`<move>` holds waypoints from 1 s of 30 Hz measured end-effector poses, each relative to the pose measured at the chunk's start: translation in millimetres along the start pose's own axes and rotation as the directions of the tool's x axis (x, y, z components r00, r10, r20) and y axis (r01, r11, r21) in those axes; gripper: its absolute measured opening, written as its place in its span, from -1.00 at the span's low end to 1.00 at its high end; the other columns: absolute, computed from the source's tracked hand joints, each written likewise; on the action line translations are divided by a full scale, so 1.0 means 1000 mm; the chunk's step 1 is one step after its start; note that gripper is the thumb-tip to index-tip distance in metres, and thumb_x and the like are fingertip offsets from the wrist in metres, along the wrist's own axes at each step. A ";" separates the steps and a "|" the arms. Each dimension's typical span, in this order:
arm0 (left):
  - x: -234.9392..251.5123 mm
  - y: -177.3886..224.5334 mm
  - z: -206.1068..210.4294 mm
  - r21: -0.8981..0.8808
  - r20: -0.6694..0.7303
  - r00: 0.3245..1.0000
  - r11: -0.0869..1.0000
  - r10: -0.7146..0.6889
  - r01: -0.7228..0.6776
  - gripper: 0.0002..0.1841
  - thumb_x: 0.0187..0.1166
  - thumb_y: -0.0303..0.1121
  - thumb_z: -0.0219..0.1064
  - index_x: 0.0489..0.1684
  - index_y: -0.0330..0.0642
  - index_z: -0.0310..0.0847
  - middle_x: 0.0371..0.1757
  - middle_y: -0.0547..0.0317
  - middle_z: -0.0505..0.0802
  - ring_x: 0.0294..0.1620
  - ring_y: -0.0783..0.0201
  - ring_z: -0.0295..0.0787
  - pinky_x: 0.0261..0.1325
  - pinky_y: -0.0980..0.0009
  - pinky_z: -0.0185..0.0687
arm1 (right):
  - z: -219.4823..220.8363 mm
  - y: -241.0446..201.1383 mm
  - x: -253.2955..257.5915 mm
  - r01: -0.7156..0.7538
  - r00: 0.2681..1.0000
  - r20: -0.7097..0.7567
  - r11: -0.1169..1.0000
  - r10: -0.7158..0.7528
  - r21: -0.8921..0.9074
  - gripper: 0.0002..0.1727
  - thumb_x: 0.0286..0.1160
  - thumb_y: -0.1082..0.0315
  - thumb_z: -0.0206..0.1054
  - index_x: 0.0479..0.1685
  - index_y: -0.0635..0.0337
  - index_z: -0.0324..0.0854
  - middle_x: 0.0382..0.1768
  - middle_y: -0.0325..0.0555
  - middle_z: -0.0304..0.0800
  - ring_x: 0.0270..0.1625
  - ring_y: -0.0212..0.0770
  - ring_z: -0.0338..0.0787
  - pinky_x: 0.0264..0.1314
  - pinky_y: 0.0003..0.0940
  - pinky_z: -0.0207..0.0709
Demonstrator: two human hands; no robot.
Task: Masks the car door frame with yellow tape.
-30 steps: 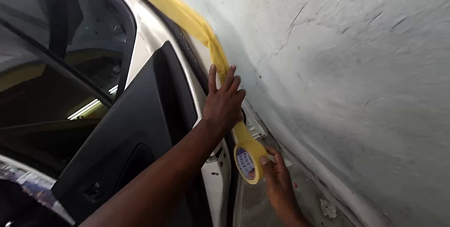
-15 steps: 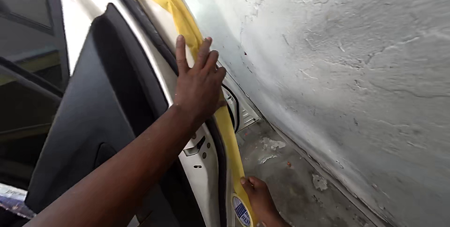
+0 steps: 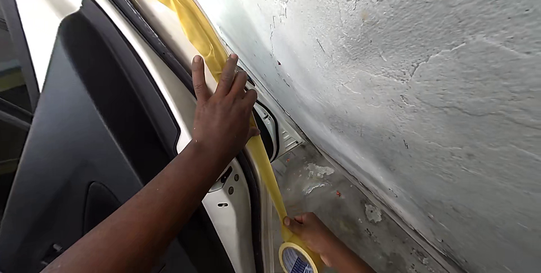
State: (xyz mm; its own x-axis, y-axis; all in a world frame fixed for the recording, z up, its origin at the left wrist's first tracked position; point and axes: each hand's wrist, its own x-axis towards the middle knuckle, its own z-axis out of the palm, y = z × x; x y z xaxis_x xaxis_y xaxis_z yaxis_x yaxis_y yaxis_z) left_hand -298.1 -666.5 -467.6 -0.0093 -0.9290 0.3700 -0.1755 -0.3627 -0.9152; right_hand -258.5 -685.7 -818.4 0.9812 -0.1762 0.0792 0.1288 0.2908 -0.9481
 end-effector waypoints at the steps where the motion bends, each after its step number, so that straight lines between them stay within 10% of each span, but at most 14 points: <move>1: 0.001 0.000 -0.001 0.002 0.008 1.000 1.000 -0.004 0.004 -0.26 -0.06 0.29 0.71 0.07 0.00 0.81 0.59 0.05 0.60 0.92 -0.14 -0.14 0.72 -0.55 -0.66 | -0.002 0.002 -0.004 -0.010 1.000 0.006 1.000 0.010 0.020 -0.50 0.64 -0.13 0.32 -0.18 0.21 0.72 -0.32 -0.10 0.78 -0.25 -0.24 0.78 -0.09 -0.19 0.68; 15: 0.002 -0.006 0.004 -0.020 0.030 0.999 0.999 0.031 -0.030 -0.37 -0.01 0.23 0.73 0.00 0.06 0.86 0.67 0.13 0.55 0.92 -0.22 -0.21 0.69 -0.57 -0.66 | 0.053 -0.017 0.014 -0.025 0.996 0.087 0.992 0.035 -0.120 -0.37 0.64 -0.22 0.27 -0.26 0.30 0.70 -0.36 -0.01 0.65 -0.28 -0.13 0.63 -0.12 -0.03 0.51; 30: 0.000 -0.002 0.004 -0.037 0.059 0.998 0.999 0.029 -0.026 -0.46 0.11 0.20 0.67 -0.03 0.07 0.88 0.72 0.09 0.50 0.93 -0.24 -0.28 0.71 -0.54 -0.69 | 0.010 -0.009 0.018 -0.089 0.996 0.007 0.987 0.090 -0.132 -0.34 0.54 -0.31 0.32 -0.28 0.23 0.69 -0.39 -0.09 0.64 -0.32 -0.19 0.64 -0.18 -0.11 0.53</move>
State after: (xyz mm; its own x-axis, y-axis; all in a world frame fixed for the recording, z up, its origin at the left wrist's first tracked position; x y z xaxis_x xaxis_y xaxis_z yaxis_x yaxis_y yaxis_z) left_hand -294.0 -666.2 -466.5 0.0437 -0.9417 0.3336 -0.2117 -0.3351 -0.9181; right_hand -241.0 -682.4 -805.8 0.9897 -0.1431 -0.0048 0.0211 0.1791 -0.9836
